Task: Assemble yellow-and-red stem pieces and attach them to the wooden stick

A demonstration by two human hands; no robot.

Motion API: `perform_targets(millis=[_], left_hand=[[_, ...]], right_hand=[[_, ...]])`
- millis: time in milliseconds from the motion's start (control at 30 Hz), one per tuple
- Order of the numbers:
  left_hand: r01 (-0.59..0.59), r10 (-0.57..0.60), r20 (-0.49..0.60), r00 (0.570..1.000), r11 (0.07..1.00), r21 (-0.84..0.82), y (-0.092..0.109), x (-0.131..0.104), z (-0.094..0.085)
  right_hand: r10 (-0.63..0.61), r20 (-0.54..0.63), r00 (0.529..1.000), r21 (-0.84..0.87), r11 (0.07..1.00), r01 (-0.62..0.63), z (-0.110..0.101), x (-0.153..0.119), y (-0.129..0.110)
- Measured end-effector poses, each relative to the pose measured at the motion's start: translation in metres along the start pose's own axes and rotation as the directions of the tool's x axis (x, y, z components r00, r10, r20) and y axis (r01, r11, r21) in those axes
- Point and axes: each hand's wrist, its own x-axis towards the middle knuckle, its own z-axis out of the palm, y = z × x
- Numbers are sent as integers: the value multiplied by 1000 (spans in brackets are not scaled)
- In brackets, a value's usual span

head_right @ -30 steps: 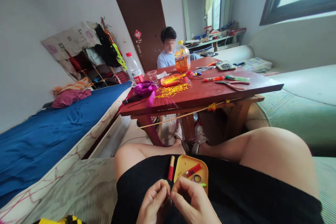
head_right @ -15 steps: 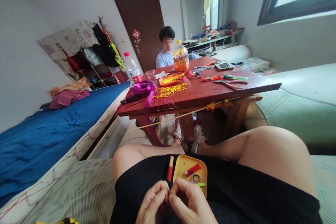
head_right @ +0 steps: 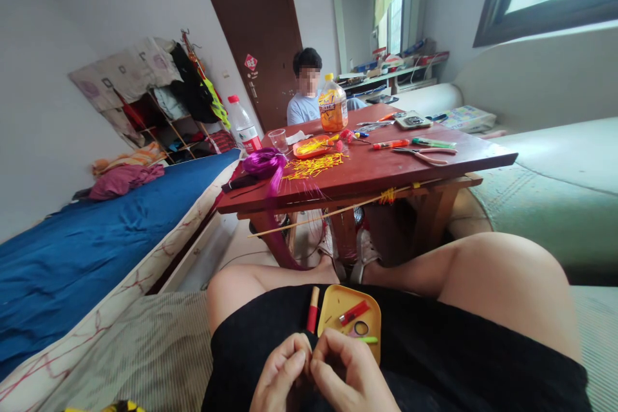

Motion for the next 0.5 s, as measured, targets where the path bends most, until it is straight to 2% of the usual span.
perform_targets(millis=[167, 333, 500], left_hand=[[-16, 19, -44, 999, 996, 82, 3, -2, 3], [-51, 64, -52, 997, 975, 218, 5, -4, 2], [-65, 80, -38, 996, 956, 286, 6, -5, 4]], right_hand=[[9, -5, 1000, -66, 998, -10, -2, 0, 3], [5, -20, 1000, -124, 992, -8, -3, 0, 3], [18, -40, 999, -120, 992, -23, -1, 0, 3]])
